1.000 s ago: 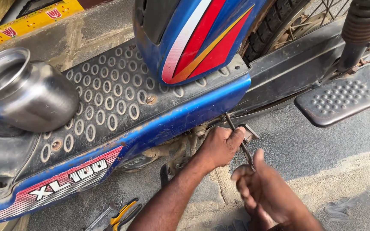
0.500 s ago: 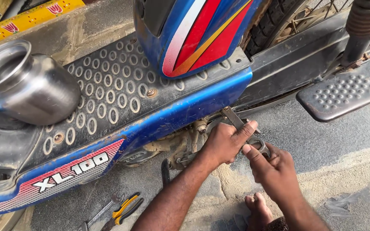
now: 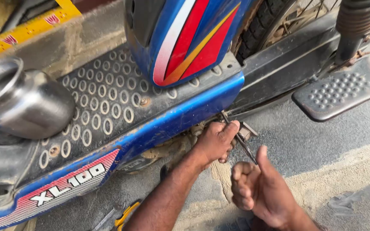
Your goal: The person sits on the ground beside a blue TVS XL100 moped and uses wrenches to loosen and tighten bolts around the footboard and footrest area. They set a steel pot on the floorboard, work a bolt near the side stand, then reposition to the rear footrest and continue turning a fastener with a spanner by hand.
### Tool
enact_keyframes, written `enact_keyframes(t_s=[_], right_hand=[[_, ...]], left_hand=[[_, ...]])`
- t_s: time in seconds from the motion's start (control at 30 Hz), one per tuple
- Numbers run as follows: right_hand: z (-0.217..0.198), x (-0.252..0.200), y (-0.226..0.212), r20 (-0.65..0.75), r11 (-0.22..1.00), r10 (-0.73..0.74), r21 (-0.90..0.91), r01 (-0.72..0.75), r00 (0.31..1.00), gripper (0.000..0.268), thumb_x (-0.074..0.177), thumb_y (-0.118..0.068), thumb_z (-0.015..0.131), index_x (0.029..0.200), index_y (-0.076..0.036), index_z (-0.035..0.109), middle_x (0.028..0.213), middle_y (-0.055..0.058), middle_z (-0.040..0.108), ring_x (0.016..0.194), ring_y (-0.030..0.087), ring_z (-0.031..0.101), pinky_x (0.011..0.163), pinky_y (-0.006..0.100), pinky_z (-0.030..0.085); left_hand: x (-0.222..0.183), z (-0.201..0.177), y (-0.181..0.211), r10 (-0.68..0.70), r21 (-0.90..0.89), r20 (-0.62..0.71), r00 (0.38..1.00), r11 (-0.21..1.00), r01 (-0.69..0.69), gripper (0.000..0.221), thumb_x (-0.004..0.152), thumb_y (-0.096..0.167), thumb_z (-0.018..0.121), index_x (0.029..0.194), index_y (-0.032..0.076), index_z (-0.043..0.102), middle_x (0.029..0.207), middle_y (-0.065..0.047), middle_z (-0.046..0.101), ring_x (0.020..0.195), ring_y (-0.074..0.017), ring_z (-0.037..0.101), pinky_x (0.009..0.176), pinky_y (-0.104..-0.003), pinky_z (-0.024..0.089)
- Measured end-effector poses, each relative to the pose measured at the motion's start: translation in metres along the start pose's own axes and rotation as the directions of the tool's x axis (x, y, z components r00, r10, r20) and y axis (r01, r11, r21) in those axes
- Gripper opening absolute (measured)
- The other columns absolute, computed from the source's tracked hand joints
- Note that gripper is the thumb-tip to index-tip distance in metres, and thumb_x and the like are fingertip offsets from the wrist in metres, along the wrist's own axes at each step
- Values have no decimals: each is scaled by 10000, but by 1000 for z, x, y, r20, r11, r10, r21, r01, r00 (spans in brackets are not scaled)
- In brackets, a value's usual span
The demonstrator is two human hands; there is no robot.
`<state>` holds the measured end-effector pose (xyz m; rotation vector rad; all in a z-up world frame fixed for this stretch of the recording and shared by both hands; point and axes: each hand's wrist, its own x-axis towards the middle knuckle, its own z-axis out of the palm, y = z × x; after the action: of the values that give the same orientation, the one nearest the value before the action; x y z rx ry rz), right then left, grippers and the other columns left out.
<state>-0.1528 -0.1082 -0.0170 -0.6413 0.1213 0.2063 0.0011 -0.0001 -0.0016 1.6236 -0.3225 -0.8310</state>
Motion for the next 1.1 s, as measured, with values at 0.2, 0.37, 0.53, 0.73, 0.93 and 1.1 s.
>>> enact_keyframes(t_s=[0.2, 0.37, 0.53, 0.73, 0.93, 1.1], right_hand=[[0, 6, -1, -3, 978, 19, 207, -18, 1000, 432, 1061, -388, 509, 929, 3, 637, 563, -20, 491, 424, 76, 431, 408, 233, 375], [24, 6, -13, -370, 945, 24, -294, -142, 929, 451, 990, -405, 556, 921, 19, 694, 496, 19, 461, 360, 111, 408, 334, 280, 361], [21, 8, -3, -386, 826, -171, -557, -82, 906, 326, 937, -298, 617, 1042, -29, 768, 549, -4, 533, 435, 88, 466, 387, 248, 376], [1, 13, 14, -160, 33, -504, -986, -166, 849, 206, 963, -252, 620, 1023, -68, 691, 539, 23, 666, 410, 136, 636, 410, 324, 492], [3, 14, 22, 131, -185, -645, -983, 13, 753, 293, 960, -194, 613, 1169, 11, 605, 685, 30, 692, 556, 140, 671, 487, 341, 545], [-31, 16, 30, -59, 913, -102, -402, 70, 993, 565, 976, -538, 574, 1102, 10, 626, 761, 28, 650, 652, 176, 638, 626, 335, 553]], left_hand=[[4, -14, -12, 4, -158, 151, 988, 987, 21, 468, 1024, 498, 566, 840, 68, 599, 629, 5, 477, 430, -63, 417, 369, -249, 356], [-1, -18, -10, 26, -69, 138, 990, 997, -17, 493, 987, 505, 609, 820, 41, 618, 622, -6, 530, 430, -62, 442, 365, -248, 355], [-17, -17, 5, 52, 151, -4, 999, 987, -51, 552, 918, 519, 680, 666, 34, 606, 510, -8, 524, 362, -75, 467, 323, -256, 384], [-19, -12, 9, 120, 207, 15, 993, 971, -120, 645, 866, 581, 748, 568, 53, 528, 490, 0, 502, 367, -86, 495, 328, -271, 395], [-10, -4, 2, 171, 352, -76, 982, 926, -134, 584, 908, 491, 679, 555, 41, 563, 474, -34, 532, 369, -106, 556, 336, -297, 469], [-5, -8, -9, 95, 236, -38, 995, 968, -83, 503, 968, 415, 610, 653, 22, 596, 495, -29, 549, 376, -109, 526, 351, -292, 443]])
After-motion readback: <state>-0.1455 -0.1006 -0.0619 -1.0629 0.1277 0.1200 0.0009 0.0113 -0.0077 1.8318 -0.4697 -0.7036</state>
